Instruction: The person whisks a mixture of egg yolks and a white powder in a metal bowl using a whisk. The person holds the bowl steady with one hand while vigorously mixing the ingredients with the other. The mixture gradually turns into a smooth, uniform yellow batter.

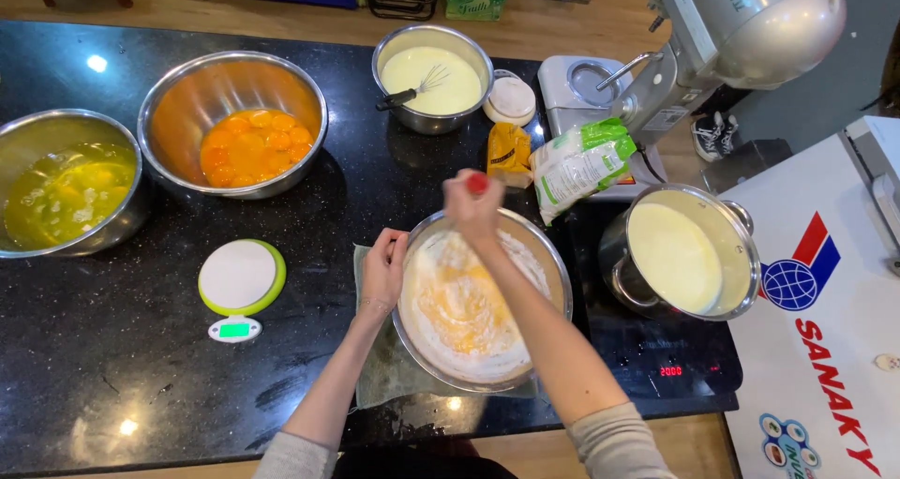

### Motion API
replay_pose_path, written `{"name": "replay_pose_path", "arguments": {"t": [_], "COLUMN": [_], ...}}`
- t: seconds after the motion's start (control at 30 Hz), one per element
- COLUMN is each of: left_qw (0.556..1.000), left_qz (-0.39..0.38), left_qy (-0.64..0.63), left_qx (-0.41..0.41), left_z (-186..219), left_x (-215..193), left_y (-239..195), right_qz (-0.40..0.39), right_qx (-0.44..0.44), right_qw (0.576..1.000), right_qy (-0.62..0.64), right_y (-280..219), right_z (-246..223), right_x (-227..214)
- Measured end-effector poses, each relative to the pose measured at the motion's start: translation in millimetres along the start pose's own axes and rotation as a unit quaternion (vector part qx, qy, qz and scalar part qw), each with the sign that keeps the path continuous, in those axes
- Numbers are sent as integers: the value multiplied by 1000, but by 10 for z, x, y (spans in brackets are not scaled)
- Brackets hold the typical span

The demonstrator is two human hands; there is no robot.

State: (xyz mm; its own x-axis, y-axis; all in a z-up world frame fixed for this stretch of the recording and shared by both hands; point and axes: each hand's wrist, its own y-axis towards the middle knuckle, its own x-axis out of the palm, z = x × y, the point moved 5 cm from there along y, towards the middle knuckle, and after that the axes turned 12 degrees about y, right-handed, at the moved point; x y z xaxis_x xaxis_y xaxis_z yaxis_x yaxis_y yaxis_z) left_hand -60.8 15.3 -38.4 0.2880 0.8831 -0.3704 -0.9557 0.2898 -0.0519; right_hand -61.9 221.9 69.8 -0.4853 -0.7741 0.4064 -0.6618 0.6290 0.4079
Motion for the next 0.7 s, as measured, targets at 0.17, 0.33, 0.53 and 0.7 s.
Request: {"name": "replay_pose_path", "arguments": {"t": [0.17, 0.33, 0.53, 0.7], "left_qw": [999, 999, 998, 998], "left_qz": [12, 4, 4, 7], "left_qy": [-50, -54, -61, -59], "left_qx": [7, -4, -25, -29], "left_z": [-179, 19, 185, 197], "left_x": [78, -24, -49, -44], "left_y": [31, -27, -93, -96], "right_qz": [-204, -296, -64, 86], "right_qx": [100, 269, 92, -20], "right_qw": [973, 910, 991, 996], "right_qy": [31, 113, -68, 29], "right_y": [-572, -1345, -899, -500], "right_z": [-115, -531, -810, -964], "right_x": [476, -166, -1611, -1186]}}
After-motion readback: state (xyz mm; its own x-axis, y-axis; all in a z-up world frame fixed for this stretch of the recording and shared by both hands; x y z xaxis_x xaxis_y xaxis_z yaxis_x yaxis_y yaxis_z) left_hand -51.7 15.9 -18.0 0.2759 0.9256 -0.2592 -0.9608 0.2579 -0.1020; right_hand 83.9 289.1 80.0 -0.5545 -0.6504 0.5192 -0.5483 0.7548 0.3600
